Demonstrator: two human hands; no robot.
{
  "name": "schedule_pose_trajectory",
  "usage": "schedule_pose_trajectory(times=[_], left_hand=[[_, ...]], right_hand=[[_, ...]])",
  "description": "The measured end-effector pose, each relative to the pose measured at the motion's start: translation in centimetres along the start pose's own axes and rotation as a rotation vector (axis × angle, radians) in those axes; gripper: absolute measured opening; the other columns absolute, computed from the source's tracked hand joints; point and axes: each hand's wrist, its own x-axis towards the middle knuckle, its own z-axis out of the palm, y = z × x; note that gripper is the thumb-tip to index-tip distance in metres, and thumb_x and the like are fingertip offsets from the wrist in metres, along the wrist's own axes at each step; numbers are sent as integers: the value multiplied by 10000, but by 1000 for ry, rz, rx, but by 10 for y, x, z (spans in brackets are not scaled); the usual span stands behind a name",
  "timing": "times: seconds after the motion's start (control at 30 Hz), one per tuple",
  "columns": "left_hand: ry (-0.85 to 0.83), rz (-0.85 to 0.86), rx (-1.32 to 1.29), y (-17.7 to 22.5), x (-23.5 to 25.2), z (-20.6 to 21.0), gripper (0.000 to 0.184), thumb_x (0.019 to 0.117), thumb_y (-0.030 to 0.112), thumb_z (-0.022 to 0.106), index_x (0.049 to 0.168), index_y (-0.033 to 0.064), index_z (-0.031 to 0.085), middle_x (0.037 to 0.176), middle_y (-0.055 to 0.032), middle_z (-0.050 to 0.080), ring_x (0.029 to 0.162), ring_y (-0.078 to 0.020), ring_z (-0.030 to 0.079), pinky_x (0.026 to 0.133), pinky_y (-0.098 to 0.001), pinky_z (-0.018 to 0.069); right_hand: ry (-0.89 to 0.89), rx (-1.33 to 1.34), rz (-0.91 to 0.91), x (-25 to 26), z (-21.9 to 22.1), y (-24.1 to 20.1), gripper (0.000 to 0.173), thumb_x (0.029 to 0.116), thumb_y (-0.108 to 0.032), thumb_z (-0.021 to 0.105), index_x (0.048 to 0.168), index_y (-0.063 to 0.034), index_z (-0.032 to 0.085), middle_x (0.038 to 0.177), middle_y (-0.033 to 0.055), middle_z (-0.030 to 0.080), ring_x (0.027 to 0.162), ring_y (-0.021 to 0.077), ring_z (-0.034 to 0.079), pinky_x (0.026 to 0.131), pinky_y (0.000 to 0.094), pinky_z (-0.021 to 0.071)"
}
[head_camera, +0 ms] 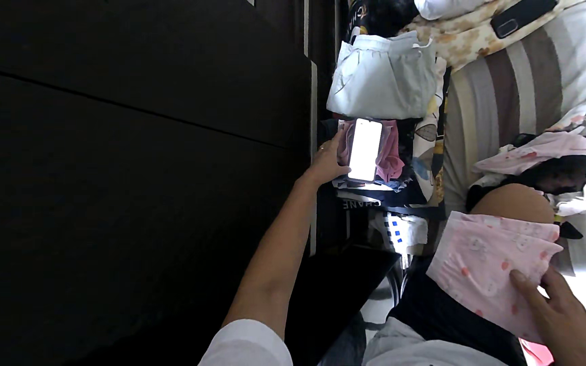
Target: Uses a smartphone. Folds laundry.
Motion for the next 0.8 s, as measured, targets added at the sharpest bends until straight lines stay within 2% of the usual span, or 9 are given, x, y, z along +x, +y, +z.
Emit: schedule_pose_trajectory(times=[0.17,0.27,0.37,0.43,0.53,0.63,0.7,0.8], left_hand=[[16,10,22,3,-1,3,1174,767,171,892,1656,156,126,1569,-264,385,1444,-438,388,1167,-608,331],[31,16,47,4,-2,5,1175,765,162,882,1658,159,118,1564,-249,401,1443,-430,391,1164,-613,330],[35,5,64,6,-2,5,1161,757,156,886,1651,131,145,1558,-266,399,1440,-448,388,1159,-635,326],[11,4,59,6,-2,3,1171,755,123,879,1654,146,130,1568,-258,387,1443,-446,384,1154,-640,332],[-35,36,6,1,-1,0,1209,739,68,872,1659,158,93,1605,-244,338,1470,-438,349,1165,-633,322],[-50,57,-63,-5,-1,-1,1219,732,59,864,1663,195,87,1622,-245,302,1480,-438,328,1168,-627,323],[-53,56,-80,-6,0,-1,1212,735,58,863,1662,183,91,1619,-261,296,1482,-445,321,1176,-617,319],[-49,42,-72,-6,0,0,1205,738,65,859,1662,179,94,1610,-271,302,1477,-450,325,1170,-620,327]], right_hand=[[1,7,1,0,0,2,650,966,-399,573,1461,12,481,1440,231,509,1212,195,587,938,341,527],[1,-3,-2,-1,0,2,640,970,-392,570,1456,18,492,1464,252,492,1239,229,580,956,375,522],[6,-1,-1,-3,0,0,568,975,-369,577,1380,28,538,1412,237,520,1181,200,598,922,354,534],[11,6,-3,-3,0,0,576,973,-366,580,1390,29,531,1400,230,527,1171,187,601,913,334,537],[9,-1,-20,-2,0,2,651,974,-378,572,1473,28,471,1465,263,487,1239,239,579,955,372,524],[13,-2,-24,-2,1,2,615,973,-389,568,1423,27,513,1432,244,511,1211,208,586,938,349,527],[14,4,-14,-3,1,2,594,970,-392,567,1392,24,533,1406,231,526,1194,195,590,924,340,529],[11,8,-12,-2,1,4,629,967,-399,572,1435,15,507,1444,237,508,1226,211,584,938,354,531]])
